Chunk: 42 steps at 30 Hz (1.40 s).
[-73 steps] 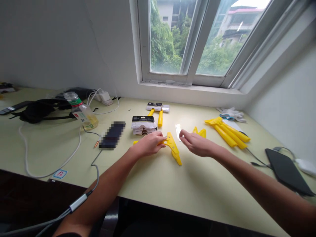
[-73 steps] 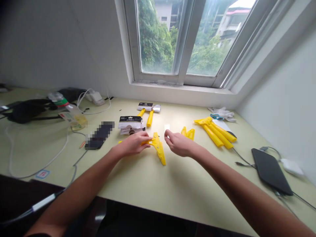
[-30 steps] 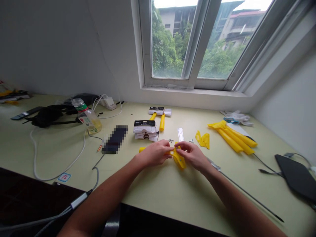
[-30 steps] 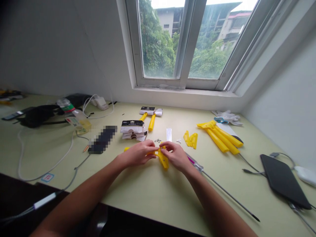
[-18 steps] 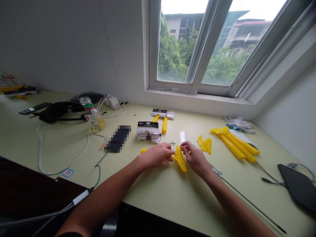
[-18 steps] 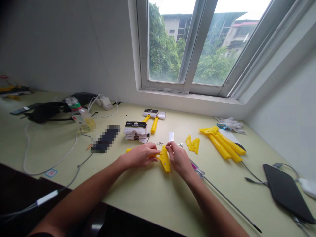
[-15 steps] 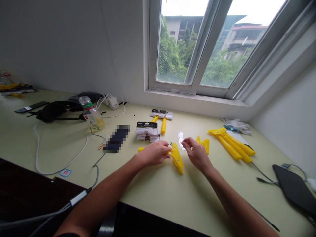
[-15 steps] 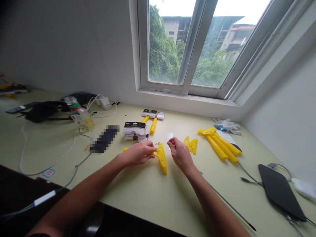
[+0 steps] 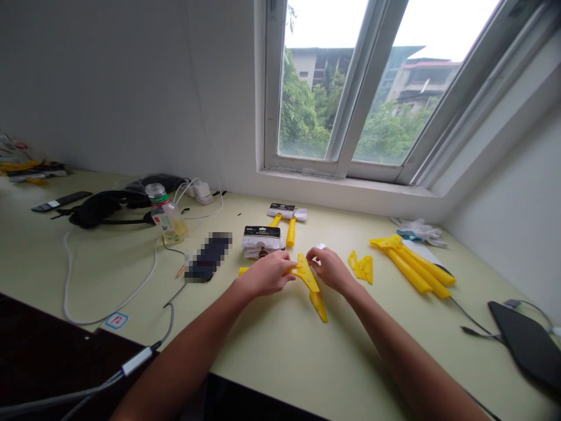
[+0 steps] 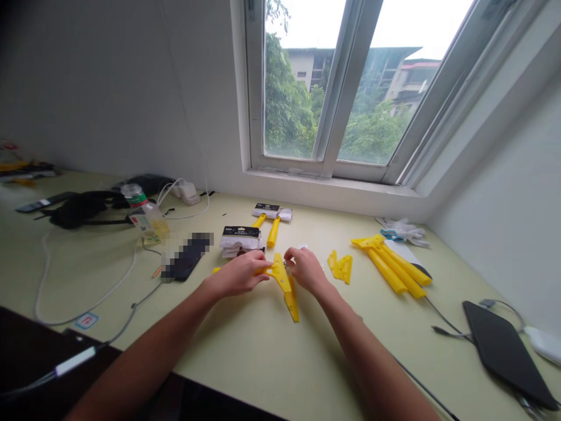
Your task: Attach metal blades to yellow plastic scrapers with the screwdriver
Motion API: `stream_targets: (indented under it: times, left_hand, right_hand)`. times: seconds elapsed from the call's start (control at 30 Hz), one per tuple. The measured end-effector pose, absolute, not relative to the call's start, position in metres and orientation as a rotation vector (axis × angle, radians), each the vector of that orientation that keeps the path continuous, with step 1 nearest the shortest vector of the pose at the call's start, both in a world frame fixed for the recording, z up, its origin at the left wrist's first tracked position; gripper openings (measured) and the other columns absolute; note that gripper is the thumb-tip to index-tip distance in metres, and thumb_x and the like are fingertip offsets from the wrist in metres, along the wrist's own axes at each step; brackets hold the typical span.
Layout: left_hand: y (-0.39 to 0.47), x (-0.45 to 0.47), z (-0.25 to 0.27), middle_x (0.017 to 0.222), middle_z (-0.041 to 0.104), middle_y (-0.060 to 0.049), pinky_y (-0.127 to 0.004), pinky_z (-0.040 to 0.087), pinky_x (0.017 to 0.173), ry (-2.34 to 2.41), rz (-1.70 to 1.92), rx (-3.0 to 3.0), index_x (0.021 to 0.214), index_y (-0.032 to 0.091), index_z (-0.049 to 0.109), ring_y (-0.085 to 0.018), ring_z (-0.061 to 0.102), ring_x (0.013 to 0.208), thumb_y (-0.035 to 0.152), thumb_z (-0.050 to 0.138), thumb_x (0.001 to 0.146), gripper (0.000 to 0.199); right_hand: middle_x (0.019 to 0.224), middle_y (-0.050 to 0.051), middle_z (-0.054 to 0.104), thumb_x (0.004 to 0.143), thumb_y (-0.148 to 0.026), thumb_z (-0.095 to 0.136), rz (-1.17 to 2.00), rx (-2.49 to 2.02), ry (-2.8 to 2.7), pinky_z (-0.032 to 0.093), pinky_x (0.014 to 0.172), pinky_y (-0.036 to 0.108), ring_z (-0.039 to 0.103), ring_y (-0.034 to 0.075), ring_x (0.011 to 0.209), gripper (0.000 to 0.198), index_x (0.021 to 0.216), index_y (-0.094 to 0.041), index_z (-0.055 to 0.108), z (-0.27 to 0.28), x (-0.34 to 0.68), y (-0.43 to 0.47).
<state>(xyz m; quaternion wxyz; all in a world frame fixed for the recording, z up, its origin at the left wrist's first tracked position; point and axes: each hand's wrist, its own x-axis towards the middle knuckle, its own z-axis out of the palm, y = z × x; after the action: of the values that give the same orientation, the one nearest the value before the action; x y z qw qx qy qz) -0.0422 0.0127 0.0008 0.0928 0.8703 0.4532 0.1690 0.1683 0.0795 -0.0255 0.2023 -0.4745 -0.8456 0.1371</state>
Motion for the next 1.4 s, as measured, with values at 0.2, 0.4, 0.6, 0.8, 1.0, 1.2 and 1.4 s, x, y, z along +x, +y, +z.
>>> stream_targets:
  times: [0.2, 0.4, 0.6, 0.8, 1.0, 1.2, 1.4]
  left_hand:
    - [0.015, -0.042, -0.002, 0.094, 0.059, -0.005, -0.030, 0.046, 0.080, 1.363, 0.506, 2.590, 0.097, 0.020, 0.066, -0.019, 0.058, 0.087, 0.032, 0.055, 0.091, 0.017]
    - [0.016, -0.040, -0.004, 0.095, 0.059, -0.006, -0.032, 0.046, 0.082, 1.450, 0.553, 2.573, 0.104, 0.021, 0.066, -0.020, 0.057, 0.090, 0.031, 0.055, 0.091, 0.020]
    - [0.016, -0.035, -0.004, 0.094, 0.059, -0.006, -0.032, 0.047, 0.082, 1.599, 0.669, 2.528, 0.106, 0.019, 0.065, -0.020, 0.058, 0.088, 0.029, 0.054, 0.092, 0.020]
    - [0.017, -0.035, -0.005, 0.092, 0.058, -0.005, -0.031, 0.047, 0.081, 1.639, 0.677, 2.512, 0.101, 0.019, 0.064, -0.020, 0.057, 0.087, 0.029, 0.054, 0.091, 0.017]
    - [0.017, -0.035, -0.005, 0.092, 0.059, -0.006, -0.031, 0.047, 0.081, 1.660, 0.665, 2.486, 0.097, 0.019, 0.065, -0.020, 0.058, 0.087, 0.030, 0.053, 0.092, 0.018]
    - [0.018, -0.036, -0.004, 0.092, 0.060, -0.007, -0.031, 0.047, 0.082, 1.684, 0.652, 2.440, 0.099, 0.017, 0.067, -0.020, 0.058, 0.088, 0.030, 0.052, 0.092, 0.021]
    - [0.017, -0.037, -0.003, 0.092, 0.060, -0.008, -0.032, 0.048, 0.082, 1.705, 0.646, 2.421, 0.099, 0.018, 0.069, -0.022, 0.059, 0.089, 0.031, 0.054, 0.091, 0.021]
  right_hand:
    - [0.091, 0.006, 0.071, 0.084, -0.013, 0.050, 0.435, -1.348, -2.316, 0.042, 0.082, 0.034, 0.061, 0.022, 0.088, 0.018, 0.087, -0.021, 0.067, -0.018, 0.171, 0.080]
    - [0.096, 0.007, 0.073, 0.088, -0.017, 0.041, 0.740, -1.425, -2.170, 0.047, 0.075, 0.031, 0.066, 0.019, 0.085, 0.022, 0.097, -0.020, 0.062, -0.002, 0.177, 0.082]
    - [0.084, 0.005, 0.074, 0.084, -0.025, 0.052, 1.309, -1.292, -2.210, 0.046, 0.053, 0.024, 0.070, 0.017, 0.069, 0.022, 0.105, -0.020, 0.055, 0.015, 0.179, 0.080]
    - [0.079, 0.002, 0.070, 0.076, -0.021, 0.059, 1.566, -1.177, -2.077, 0.045, 0.059, 0.025, 0.064, 0.015, 0.071, 0.036, 0.110, -0.022, 0.048, 0.015, 0.178, 0.079]
    - [0.077, -0.001, 0.064, 0.074, -0.026, 0.064, 1.572, -1.125, -2.049, 0.038, 0.060, 0.024, 0.052, 0.012, 0.068, 0.037, 0.108, -0.021, 0.053, 0.016, 0.176, 0.079]
    - [0.067, -0.004, 0.047, 0.074, -0.032, 0.066, 1.349, -0.978, -2.284, 0.035, 0.059, 0.025, 0.042, 0.010, 0.062, 0.030, 0.100, -0.018, 0.069, 0.009, 0.176, 0.083]
    - [0.084, 0.004, 0.069, 0.080, -0.034, 0.061, 1.183, -1.056, -2.283, 0.047, 0.070, 0.028, 0.061, 0.015, 0.075, 0.020, 0.090, -0.018, 0.069, 0.007, 0.171, 0.077]
